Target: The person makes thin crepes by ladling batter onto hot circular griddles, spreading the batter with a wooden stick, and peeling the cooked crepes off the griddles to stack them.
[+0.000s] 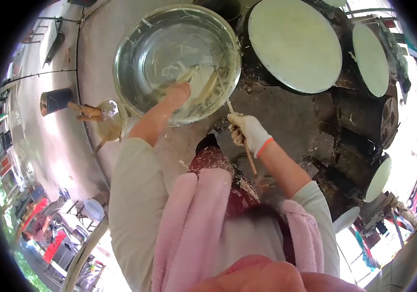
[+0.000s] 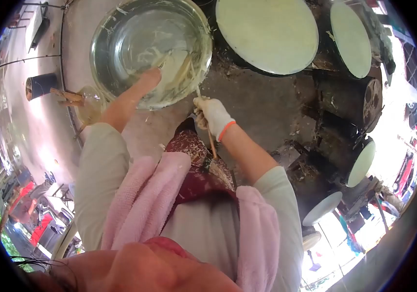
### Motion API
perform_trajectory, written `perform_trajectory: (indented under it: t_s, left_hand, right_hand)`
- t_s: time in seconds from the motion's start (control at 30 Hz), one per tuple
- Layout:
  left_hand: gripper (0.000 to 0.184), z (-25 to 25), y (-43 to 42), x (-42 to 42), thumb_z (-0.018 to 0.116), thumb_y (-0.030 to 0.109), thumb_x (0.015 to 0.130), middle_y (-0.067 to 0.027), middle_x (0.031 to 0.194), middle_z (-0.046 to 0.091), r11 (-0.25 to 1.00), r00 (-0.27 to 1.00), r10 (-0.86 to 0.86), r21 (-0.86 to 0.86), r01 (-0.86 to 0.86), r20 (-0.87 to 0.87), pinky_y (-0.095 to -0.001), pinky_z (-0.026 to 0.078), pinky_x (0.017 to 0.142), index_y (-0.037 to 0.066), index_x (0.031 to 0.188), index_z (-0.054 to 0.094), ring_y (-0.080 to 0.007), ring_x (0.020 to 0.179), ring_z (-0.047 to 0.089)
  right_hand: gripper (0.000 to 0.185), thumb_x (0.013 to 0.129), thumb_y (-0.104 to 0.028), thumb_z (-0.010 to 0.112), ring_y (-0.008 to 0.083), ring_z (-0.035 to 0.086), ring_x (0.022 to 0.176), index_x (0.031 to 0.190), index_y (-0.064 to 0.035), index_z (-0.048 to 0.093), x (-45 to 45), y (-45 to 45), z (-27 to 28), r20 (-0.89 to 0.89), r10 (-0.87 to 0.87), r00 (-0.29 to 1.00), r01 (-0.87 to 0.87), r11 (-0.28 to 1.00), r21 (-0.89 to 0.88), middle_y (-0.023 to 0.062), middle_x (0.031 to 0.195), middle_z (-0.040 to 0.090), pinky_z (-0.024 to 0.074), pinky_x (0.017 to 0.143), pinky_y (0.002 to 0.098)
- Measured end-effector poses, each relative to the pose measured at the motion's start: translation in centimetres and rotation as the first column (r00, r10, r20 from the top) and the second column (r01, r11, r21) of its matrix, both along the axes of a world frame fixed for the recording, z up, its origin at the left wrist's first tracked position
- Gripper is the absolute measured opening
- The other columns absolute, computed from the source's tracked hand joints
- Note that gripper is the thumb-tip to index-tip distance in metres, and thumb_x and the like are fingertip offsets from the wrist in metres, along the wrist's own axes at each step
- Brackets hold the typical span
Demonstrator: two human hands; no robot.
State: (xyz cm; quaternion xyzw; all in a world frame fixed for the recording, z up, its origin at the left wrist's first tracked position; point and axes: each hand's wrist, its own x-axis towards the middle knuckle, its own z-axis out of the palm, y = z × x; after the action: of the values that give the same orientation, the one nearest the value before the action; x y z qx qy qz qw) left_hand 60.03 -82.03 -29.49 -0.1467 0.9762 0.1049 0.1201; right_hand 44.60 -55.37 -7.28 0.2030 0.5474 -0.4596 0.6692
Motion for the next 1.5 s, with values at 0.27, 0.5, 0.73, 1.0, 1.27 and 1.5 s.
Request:
perform_trajectory:
  t_s: [0.27, 0.5, 0.73, 1.0, 1.27, 1.5]
  left_hand:
    - [0.025, -1.4, 2.5, 8.8, 0.060, 0.024, 0.089, -0.0031, 0.068, 0.058, -0.351, 0.768, 0.348, 0.835, -0.424, 0.537, -0.0329, 0.045, 0.051, 0.000, 0.095, 0.061, -0.0171, 0.057, 0.056]
    - [0.030, 12.4, 19.8, 9.0, 0.056, 0.026, 0.094, 0.0019, 0.064, 0.049, -0.925, 0.650, 0.356, 0.352, 0.143, 0.671, -0.0273, 0.041, 0.049, -0.002, 0.105, 0.058, -0.0080, 0.054, 0.051]
    - [0.029, 32.6, 20.8, 10.9, 0.053, 0.025, 0.098, 0.0052, 0.061, 0.040, -0.858, 0.704, 0.509, 0.364, 0.364, 0.495, -0.0226, 0.038, 0.047, -0.003, 0.107, 0.056, -0.0011, 0.048, 0.046]
    - [0.029, 45.2, 13.6, 9.0, 0.048, 0.021, 0.102, 0.0073, 0.059, 0.036, -0.465, 0.668, 0.742, 0.763, 0.449, 0.059, -0.0219, 0.033, 0.045, -0.007, 0.109, 0.047, -0.0010, 0.037, 0.032]
    - [0.025, 43.1, 12.6, 2.2, 0.047, 0.019, 0.099, 0.0014, 0.058, 0.043, 0.059, 0.676, 0.733, 0.997, 0.045, -0.073, -0.0247, 0.032, 0.037, -0.005, 0.099, 0.052, -0.0102, 0.042, 0.042]
    - [0.031, 44.6, 19.8, -6.4, 0.049, 0.030, 0.100, 0.0024, 0.060, 0.042, 0.080, 0.969, 0.246, 0.996, -0.038, 0.017, -0.0233, 0.028, 0.034, 0.000, 0.098, 0.055, -0.0069, 0.037, 0.037]
  right_hand:
    - [0.023, 0.095, -0.025, 0.058, 0.0066, 0.034, 0.044, 0.081, -0.0092, 0.051, 5.8, 4.5, 3.0, 0.254, 0.025, 0.967, -0.032, 0.999, 0.023, 0.0007, 0.066, 0.046, 0.0244, 0.035, 0.0205]
    - [0.014, 0.095, -0.025, 0.059, 0.0027, 0.031, 0.044, 0.096, -0.0130, 0.053, 9.0, 14.9, 8.9, 0.090, 0.136, 0.987, -0.124, 0.984, -0.125, -0.0025, 0.069, 0.049, 0.0212, 0.034, 0.0182]
    - [0.036, 0.094, -0.021, 0.060, 0.0041, 0.040, 0.049, 0.127, -0.0094, 0.053, 12.9, 26.2, 15.9, -0.392, 0.114, 0.913, -0.251, 0.914, -0.319, -0.0031, 0.073, 0.052, 0.0291, 0.040, 0.0196]
    - [0.045, 0.093, -0.013, 0.054, 0.0053, 0.040, 0.041, 0.137, -0.0068, 0.047, 12.4, 31.4, 19.7, -0.361, -0.506, 0.783, 0.208, 0.761, -0.614, -0.0010, 0.068, 0.050, 0.0305, 0.033, 0.0195]
    - [0.033, 0.097, -0.022, 0.059, 0.0053, 0.037, 0.040, 0.128, -0.0127, 0.055, 9.6, 33.1, 11.8, -0.408, -0.657, 0.634, 0.461, 0.745, -0.482, -0.0024, 0.067, 0.049, 0.0269, 0.033, 0.0199]
    - [0.043, 0.094, -0.021, 0.062, 0.0021, 0.037, 0.043, 0.134, -0.0114, 0.053, 13.6, 37.1, 10.1, -0.575, -0.726, 0.377, 0.723, 0.619, -0.308, -0.0058, 0.068, 0.048, 0.0261, 0.035, 0.0189]
